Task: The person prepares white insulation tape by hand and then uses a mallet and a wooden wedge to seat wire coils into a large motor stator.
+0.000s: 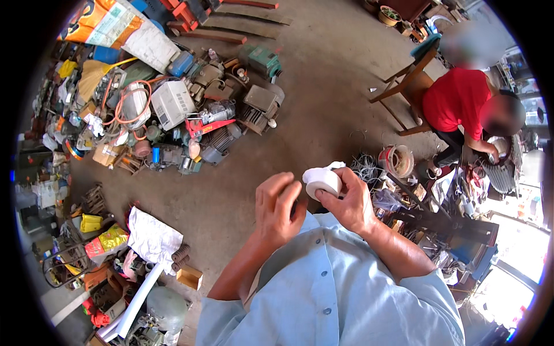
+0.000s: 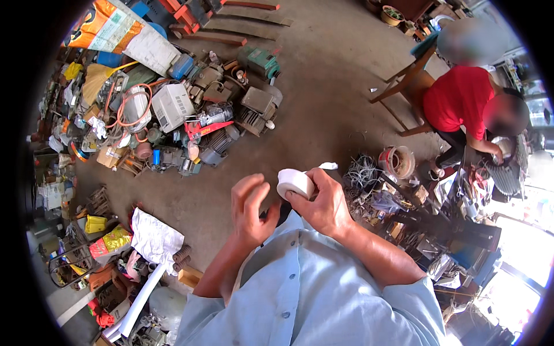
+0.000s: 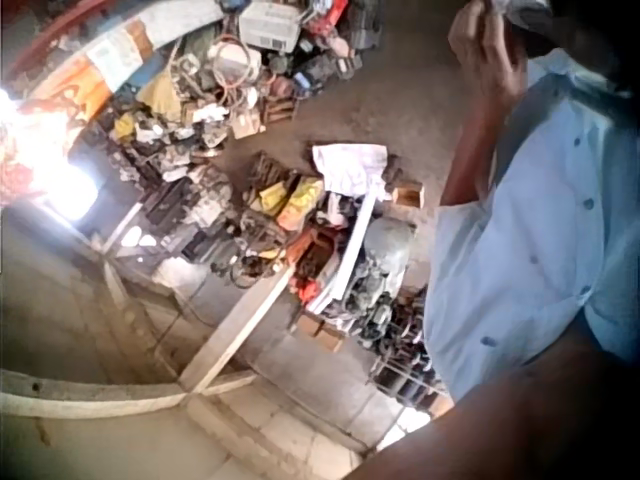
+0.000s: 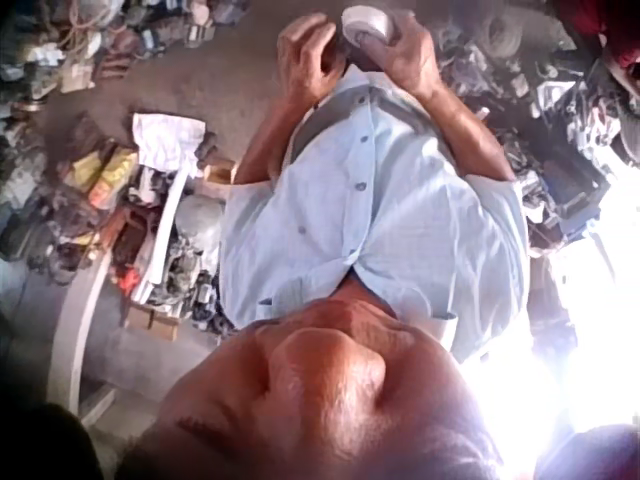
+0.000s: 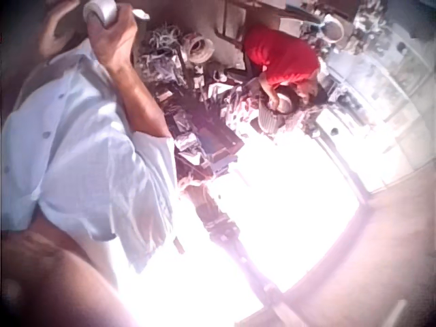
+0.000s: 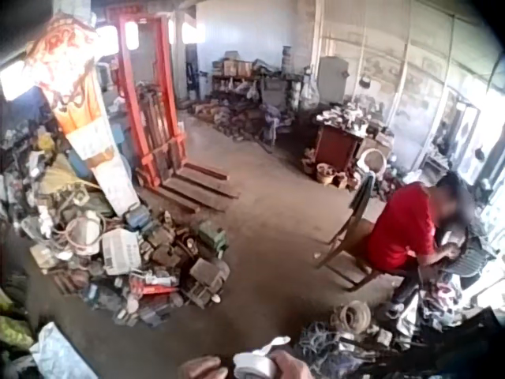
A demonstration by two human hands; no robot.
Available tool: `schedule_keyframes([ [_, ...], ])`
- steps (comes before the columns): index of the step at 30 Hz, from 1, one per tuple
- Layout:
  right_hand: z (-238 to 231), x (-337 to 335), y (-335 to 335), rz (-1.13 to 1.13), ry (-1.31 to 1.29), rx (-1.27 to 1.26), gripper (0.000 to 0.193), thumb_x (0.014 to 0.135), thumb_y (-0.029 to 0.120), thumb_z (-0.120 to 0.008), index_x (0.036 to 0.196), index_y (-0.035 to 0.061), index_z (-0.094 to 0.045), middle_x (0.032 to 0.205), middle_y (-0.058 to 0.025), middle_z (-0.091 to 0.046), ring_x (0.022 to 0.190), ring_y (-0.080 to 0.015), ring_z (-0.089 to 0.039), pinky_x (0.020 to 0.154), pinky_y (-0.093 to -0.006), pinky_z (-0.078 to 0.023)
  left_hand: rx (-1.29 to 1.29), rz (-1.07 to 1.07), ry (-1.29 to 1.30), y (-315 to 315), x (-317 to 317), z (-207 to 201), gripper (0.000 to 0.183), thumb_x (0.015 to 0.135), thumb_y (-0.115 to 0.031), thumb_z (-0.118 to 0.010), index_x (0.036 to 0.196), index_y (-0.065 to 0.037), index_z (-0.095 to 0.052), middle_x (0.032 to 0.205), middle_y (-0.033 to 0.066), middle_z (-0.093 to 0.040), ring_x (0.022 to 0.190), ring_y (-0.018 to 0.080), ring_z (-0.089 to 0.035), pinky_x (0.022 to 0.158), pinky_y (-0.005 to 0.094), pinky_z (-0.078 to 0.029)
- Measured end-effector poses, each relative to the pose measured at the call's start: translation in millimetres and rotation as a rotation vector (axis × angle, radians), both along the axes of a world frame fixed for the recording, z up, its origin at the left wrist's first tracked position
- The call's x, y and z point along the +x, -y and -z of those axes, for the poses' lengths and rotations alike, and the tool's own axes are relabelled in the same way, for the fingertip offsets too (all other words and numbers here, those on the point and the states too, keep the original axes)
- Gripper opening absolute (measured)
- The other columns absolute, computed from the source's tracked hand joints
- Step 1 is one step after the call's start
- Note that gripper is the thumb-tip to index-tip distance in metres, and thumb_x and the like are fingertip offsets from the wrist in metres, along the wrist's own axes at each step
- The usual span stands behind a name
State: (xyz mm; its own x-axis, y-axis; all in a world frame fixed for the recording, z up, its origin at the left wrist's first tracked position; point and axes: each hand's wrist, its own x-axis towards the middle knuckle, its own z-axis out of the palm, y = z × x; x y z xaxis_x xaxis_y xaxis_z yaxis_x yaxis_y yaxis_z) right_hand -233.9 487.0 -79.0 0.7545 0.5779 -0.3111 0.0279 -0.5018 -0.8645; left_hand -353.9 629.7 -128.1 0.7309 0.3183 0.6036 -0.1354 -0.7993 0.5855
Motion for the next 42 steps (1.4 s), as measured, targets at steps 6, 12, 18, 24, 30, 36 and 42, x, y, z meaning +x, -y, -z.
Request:
schedule_keyframes([
  [6, 29, 45, -63, -0.144, -0.401, 0.091, 0.046, 0.084, 0.033, -0.071, 0.108, -0.0042, -0.059, 0.095, -0.0139, -0.068, 0.085, -0.0187, -0.064, 0.076, -0.0344, -0.052, 0.032, -0.022, -0.090, -39, 37, 7, 0.066, 0.068, -0.001, -0.080, 0.129, -0.005, -0.054, 0.129, 0.0174, -0.053, 0.108, 0.0352, -0.059, 0.090, 0.0433, -0.049],
  [12, 33, 117, -104, -0.321, -0.456, 0.291, 0.037, 0.091, 0.019, -0.068, 0.121, -0.0007, -0.058, 0.105, -0.0127, -0.067, 0.094, -0.0186, -0.065, 0.086, -0.0343, -0.052, -0.778, -0.124, -0.150, -92, 110, 6, 0.039, 0.085, -0.005, -0.071, 0.121, -0.002, -0.056, 0.115, 0.0100, -0.061, 0.103, 0.0208, -0.060, 0.087, 0.0319, -0.050],
  [18, 41, 251, -141, -0.326, 0.147, 0.465, 0.063, 0.080, 0.007, -0.070, 0.138, 0.0014, -0.045, 0.108, -0.0175, -0.066, 0.103, -0.0314, -0.065, 0.094, -0.0371, -0.051, -1.146, 0.036, -0.230, -140, 226, -20, 0.040, 0.090, -0.010, -0.067, 0.125, 0.002, -0.054, 0.117, 0.0087, -0.062, 0.104, 0.0140, -0.060, 0.092, 0.0297, -0.049],
  [24, 22, 376, -158, -0.408, -0.437, 0.336, 0.035, 0.085, 0.011, -0.068, 0.118, -0.0009, -0.061, 0.097, -0.0111, -0.066, 0.089, -0.0171, -0.063, 0.080, -0.0331, -0.050, -1.008, 0.209, -0.401, -179, 354, -44, 0.053, 0.086, -0.006, -0.064, 0.136, 0.004, -0.050, 0.120, 0.0101, -0.060, 0.108, 0.0159, -0.059, 0.095, 0.0299, -0.047],
  [30, 51, 483, -140, -0.095, -0.796, 0.680, 0.014, 0.092, 0.014, -0.071, 0.095, 0.0028, -0.064, 0.080, -0.0011, -0.063, 0.073, -0.0069, -0.057, 0.065, -0.0242, -0.045, -0.474, 0.247, -0.363, -229, 474, -32, 0.061, 0.072, 0.012, -0.060, 0.131, -0.001, -0.054, 0.108, 0.0121, -0.061, 0.100, 0.0232, -0.060, 0.088, 0.0340, -0.048],
  [36, 62, 603, -147, 0.079, -0.860, 0.787, 0.017, 0.094, 0.018, -0.068, 0.090, 0.0026, -0.061, 0.082, -0.0081, -0.066, 0.073, -0.0138, -0.061, 0.070, -0.0288, -0.050, -0.240, 0.403, -0.319, -270, 628, -11, 0.061, 0.071, 0.013, -0.060, 0.130, -0.001, -0.052, 0.108, 0.0113, -0.061, 0.098, 0.0223, -0.059, 0.091, 0.0337, -0.047],
  [42, 47, 733, -150, 0.298, -0.680, 0.697, 0.015, 0.097, 0.017, -0.064, 0.088, 0.0042, -0.061, 0.074, -0.0059, -0.062, 0.068, -0.0138, -0.060, 0.068, -0.0308, -0.050, -0.629, 0.482, -0.449, -290, 786, 17, 0.055, 0.076, 0.004, -0.064, 0.129, -0.001, -0.053, 0.114, 0.0096, -0.059, 0.105, 0.0188, -0.058, 0.094, 0.0321, -0.046],
])
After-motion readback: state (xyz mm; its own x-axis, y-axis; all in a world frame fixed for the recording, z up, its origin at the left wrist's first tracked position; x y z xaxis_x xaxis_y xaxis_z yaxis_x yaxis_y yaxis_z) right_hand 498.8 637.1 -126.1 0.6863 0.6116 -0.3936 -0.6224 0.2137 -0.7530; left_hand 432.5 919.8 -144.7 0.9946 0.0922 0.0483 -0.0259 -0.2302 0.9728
